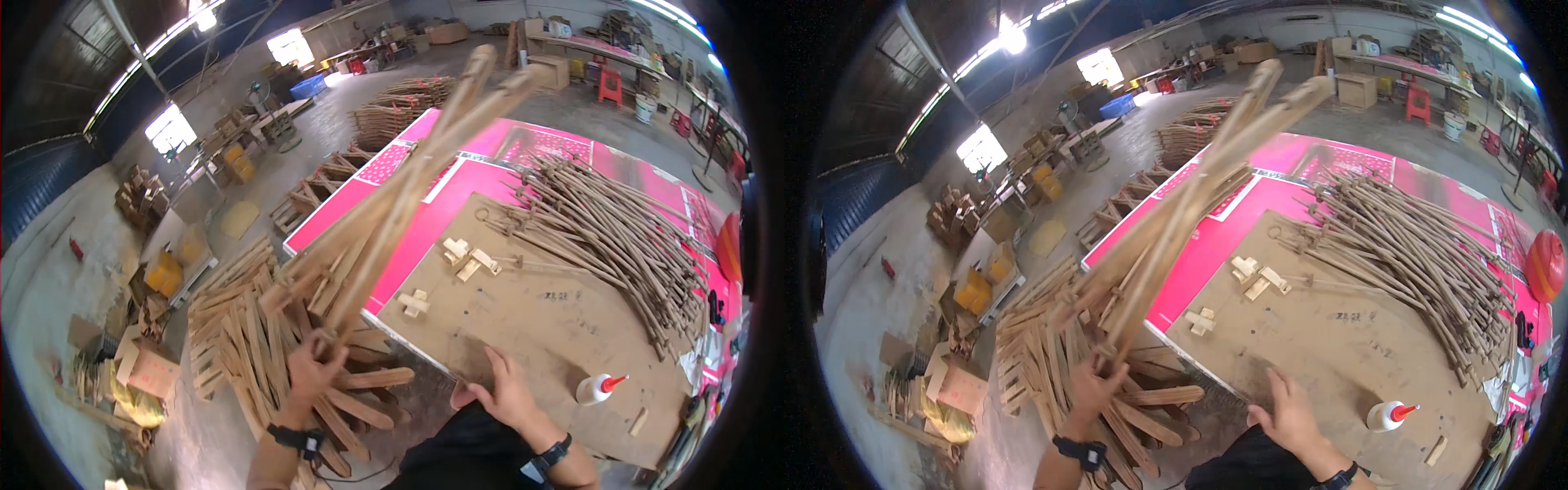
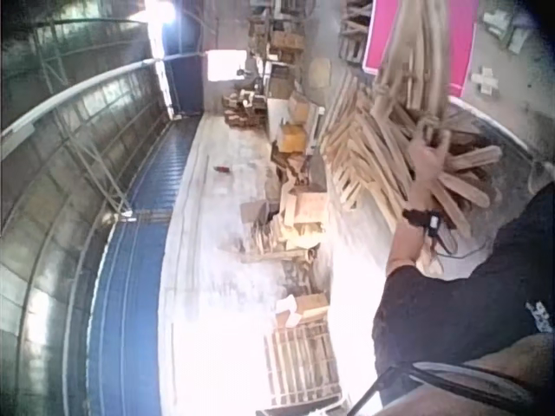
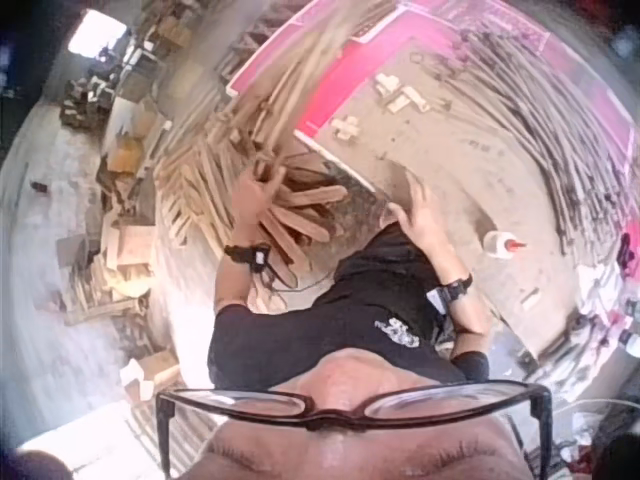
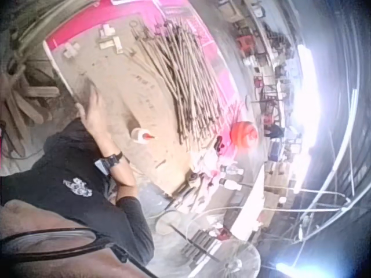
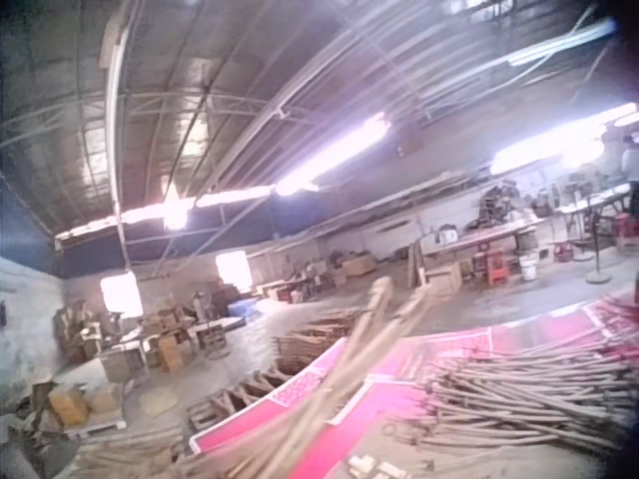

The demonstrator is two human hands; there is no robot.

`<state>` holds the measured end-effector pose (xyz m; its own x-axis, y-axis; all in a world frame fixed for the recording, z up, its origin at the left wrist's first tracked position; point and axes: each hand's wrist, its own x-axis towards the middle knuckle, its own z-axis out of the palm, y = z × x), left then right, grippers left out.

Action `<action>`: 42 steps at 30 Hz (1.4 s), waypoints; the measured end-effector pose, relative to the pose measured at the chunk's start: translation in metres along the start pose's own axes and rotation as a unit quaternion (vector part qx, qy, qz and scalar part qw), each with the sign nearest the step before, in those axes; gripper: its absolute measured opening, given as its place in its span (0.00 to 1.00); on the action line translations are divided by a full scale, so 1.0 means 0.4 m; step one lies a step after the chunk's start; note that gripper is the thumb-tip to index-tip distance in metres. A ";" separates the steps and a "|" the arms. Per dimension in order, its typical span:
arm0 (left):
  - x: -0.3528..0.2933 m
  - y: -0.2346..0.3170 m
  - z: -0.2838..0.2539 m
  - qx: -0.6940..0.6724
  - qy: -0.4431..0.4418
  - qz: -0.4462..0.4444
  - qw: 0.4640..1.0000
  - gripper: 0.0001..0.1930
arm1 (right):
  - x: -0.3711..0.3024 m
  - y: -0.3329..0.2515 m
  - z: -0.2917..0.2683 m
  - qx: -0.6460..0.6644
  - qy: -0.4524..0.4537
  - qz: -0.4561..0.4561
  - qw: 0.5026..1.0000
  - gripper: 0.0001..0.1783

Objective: The person is applying glue and using a nail gun to join wooden strips to form furniture components.

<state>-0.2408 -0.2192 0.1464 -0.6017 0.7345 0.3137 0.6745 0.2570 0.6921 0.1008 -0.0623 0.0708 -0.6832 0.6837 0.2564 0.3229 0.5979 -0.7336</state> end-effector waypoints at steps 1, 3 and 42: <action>0.041 0.009 -0.024 0.026 0.013 0.002 1.000 0.26 | -0.028 0.048 0.005 -0.031 0.017 0.035 0.999 0.43; 0.119 -0.086 -0.068 0.051 0.023 0.017 0.998 0.29 | -0.058 0.103 0.001 -0.057 0.039 0.067 0.995 0.41; 0.384 -0.274 -0.023 0.154 -0.050 -0.084 0.983 0.39 | -0.094 0.145 0.000 -0.109 0.090 0.039 0.989 0.26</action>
<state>-0.4112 -0.1405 0.1247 -0.6809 0.7196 0.1361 0.6765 0.5468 0.4933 0.1454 -0.0534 0.0187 -0.5291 0.7831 0.3269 0.5171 0.6030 -0.6074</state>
